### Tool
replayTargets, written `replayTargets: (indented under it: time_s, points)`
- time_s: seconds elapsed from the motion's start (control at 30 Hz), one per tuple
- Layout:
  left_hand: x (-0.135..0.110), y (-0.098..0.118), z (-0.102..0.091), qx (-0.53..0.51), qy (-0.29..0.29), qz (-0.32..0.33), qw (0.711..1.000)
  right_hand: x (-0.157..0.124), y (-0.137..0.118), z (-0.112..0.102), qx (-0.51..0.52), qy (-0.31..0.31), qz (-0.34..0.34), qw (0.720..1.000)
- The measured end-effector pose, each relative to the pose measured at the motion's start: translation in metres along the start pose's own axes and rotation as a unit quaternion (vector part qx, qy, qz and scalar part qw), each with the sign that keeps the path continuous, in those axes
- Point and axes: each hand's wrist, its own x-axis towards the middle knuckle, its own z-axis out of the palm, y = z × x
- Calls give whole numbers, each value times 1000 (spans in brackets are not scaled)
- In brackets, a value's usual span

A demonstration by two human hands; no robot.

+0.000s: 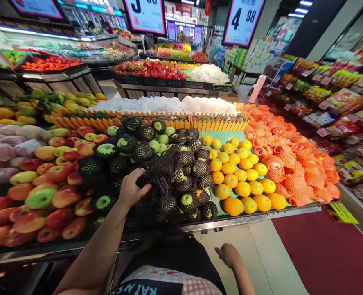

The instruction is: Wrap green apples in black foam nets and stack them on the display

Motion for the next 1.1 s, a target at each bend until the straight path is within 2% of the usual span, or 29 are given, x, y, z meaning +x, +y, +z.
replayTargets:
  time_s: [0.1,0.17,0.23,0.3,0.37,0.47,0.57,0.73,0.83,0.9,0.97,1.1]
  points:
    - [-6,30,20,106,-48,44,992,30,-6,-39,10,-65,-58,996]
    - [-9,42,29,142,-63,88,984,50,-29,-64,51,-43,-117,991]
    - [-13,50,36,169,-64,130,975,67,-60,-80,171,22,-189,967]
    - [-16,57,39,193,-54,159,967,81,-90,-86,273,56,-250,927]
    - [-19,62,39,210,-40,174,961,93,-113,-84,323,74,-294,897]
    - [-25,66,35,225,-31,175,958,107,-131,-77,318,102,-333,882]
    - [-32,62,29,238,-33,145,960,115,-139,-74,327,139,-339,871]
    - [-47,42,17,243,-23,67,967,113,-144,-78,435,255,-266,821]
    - [-56,23,-2,232,11,27,972,116,-138,-79,530,308,-189,767]
    - [-60,5,-23,224,57,-14,973,119,-131,-79,602,299,-132,728]
    - [-62,-18,-50,215,128,-69,966,120,-124,-76,646,263,-79,712]
    - [-57,-82,-110,167,293,-161,928,103,-117,-61,651,199,-30,732]
